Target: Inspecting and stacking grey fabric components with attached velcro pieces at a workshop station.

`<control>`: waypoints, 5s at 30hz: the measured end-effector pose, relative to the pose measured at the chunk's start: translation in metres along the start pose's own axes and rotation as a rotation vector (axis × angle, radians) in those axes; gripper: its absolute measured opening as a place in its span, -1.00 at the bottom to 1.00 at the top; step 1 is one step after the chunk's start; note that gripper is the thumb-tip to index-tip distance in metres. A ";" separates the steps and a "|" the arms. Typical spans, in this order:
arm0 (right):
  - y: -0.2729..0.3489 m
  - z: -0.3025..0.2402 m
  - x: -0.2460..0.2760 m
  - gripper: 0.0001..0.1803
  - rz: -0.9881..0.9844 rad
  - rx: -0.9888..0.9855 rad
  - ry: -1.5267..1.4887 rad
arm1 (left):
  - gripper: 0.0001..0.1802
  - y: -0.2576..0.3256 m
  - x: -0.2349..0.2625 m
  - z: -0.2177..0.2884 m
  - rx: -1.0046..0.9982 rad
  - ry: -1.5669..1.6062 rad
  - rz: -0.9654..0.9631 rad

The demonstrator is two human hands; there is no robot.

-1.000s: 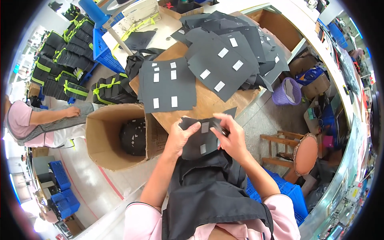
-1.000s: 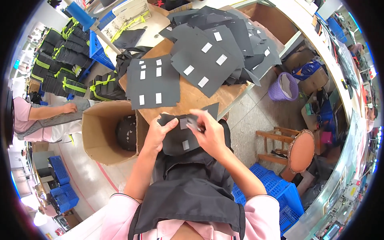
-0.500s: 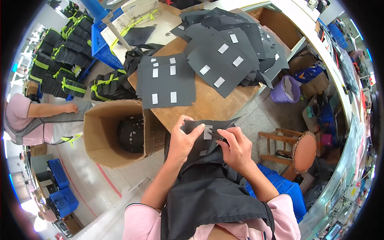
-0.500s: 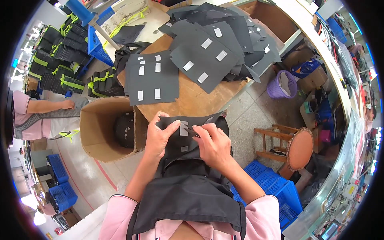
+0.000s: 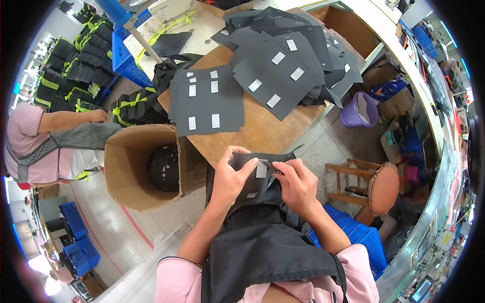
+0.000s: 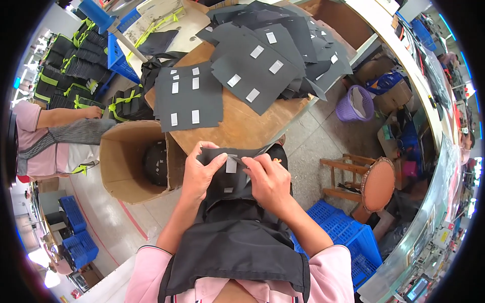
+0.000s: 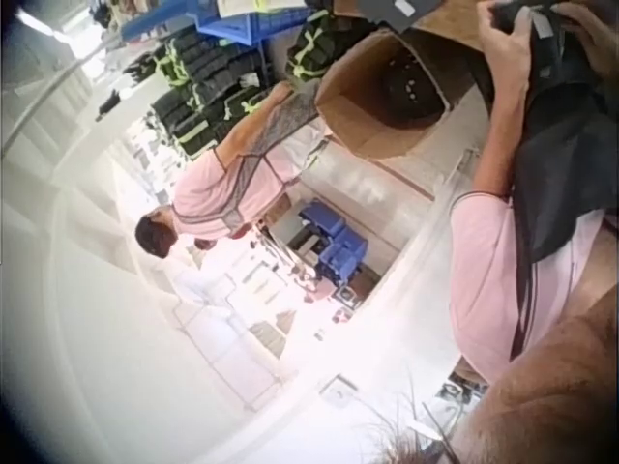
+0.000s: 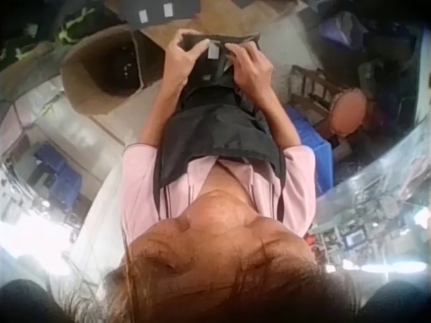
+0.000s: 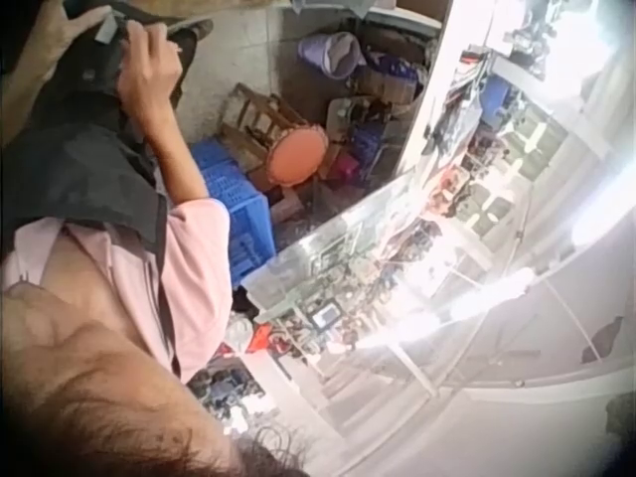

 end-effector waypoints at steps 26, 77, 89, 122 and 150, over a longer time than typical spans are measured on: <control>0.013 0.010 0.008 -0.66 -0.049 -0.130 -0.037 | -0.74 -0.003 0.003 -0.022 0.357 0.213 -0.357; -0.065 -0.011 0.004 -0.81 -0.334 -0.268 -0.374 | -0.24 0.014 0.053 0.064 -0.552 -0.755 -0.041; -0.019 -0.012 -0.016 -0.58 0.060 -0.123 -0.236 | -0.78 0.011 0.031 -0.011 0.184 0.382 -0.140; 0.004 0.056 -0.061 -0.54 -0.221 -1.106 -1.452 | -0.80 0.009 0.032 -0.035 0.194 0.338 -0.039; -0.029 -0.002 -0.029 -0.66 -0.142 0.132 -0.083 | -0.65 0.018 0.034 -0.014 0.239 0.279 -0.105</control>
Point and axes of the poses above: each hand's wrist, its own y-axis away from the middle knuckle, its own x-axis out of the back of the hand, z = x × y, the point moved 3 cm from there along -y, towards the middle knuckle, and after that the axes turned 12 degrees about -y, right-handed, at the moved point
